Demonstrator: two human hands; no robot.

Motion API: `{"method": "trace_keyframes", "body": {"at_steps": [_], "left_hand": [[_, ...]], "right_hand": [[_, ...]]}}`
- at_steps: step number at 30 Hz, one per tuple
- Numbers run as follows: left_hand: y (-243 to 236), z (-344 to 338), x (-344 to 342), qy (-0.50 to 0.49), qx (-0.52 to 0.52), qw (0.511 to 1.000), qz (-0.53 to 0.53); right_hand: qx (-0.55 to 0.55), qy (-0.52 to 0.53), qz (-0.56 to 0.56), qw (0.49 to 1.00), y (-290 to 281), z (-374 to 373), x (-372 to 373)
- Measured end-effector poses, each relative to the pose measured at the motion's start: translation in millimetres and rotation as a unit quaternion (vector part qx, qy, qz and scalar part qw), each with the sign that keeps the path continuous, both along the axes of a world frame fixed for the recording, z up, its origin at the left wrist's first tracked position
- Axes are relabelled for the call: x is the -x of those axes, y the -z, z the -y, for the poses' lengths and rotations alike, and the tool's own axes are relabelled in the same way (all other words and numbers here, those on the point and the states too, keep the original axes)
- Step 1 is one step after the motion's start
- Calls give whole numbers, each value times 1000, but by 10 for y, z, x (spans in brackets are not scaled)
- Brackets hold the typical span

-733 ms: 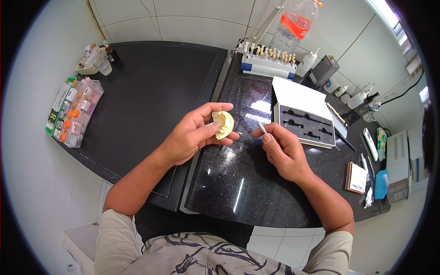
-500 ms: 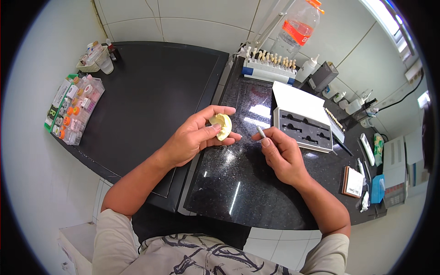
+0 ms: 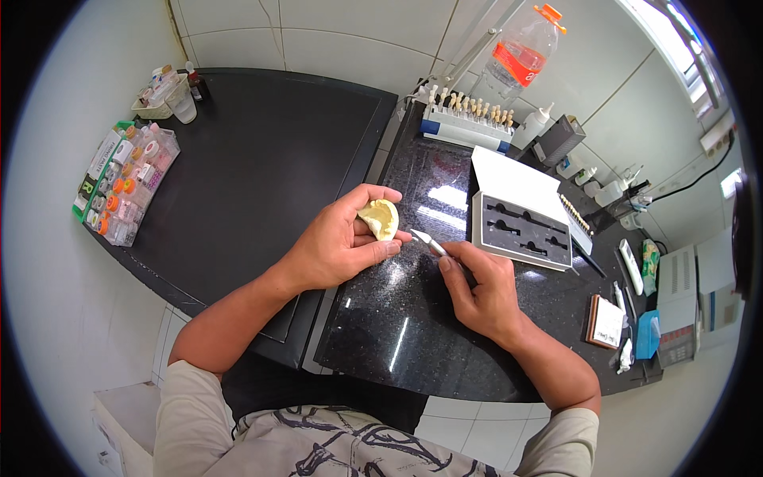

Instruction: Trim excess material from a plaster dental mold using a precision knife.

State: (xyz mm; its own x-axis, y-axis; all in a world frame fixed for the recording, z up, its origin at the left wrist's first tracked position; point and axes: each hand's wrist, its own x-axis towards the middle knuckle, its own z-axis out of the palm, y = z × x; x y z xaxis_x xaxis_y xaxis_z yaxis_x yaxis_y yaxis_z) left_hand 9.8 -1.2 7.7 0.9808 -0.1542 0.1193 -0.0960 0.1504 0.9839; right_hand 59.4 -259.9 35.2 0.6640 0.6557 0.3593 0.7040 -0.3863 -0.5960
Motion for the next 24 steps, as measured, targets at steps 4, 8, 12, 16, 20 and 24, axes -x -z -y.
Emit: {"method": "trace_keyframes", "body": {"at_steps": [4,8,12,16,20,24], "left_hand": [[0,15,29,23,3,1000,-1],[-9,34,41,33,23,999,-4],[-93,6,62,39,47,997,-45],[-74,13,58,34,-1,999,-27],[-75,36,93,24,-1,1000,-17],[-58,55,103,12,-15,1000,-20]], "right_hand": [[5,-7,-10,1000,-24,-12,21],[18,-12,-12,1000,-38,-7,38],[37,0,36,999,-18,-25,72],[67,15,61,996,-23,-28,79],[66,9,82,994,-1,-28,82],[72,3,88,993,0,-35,90]]}}
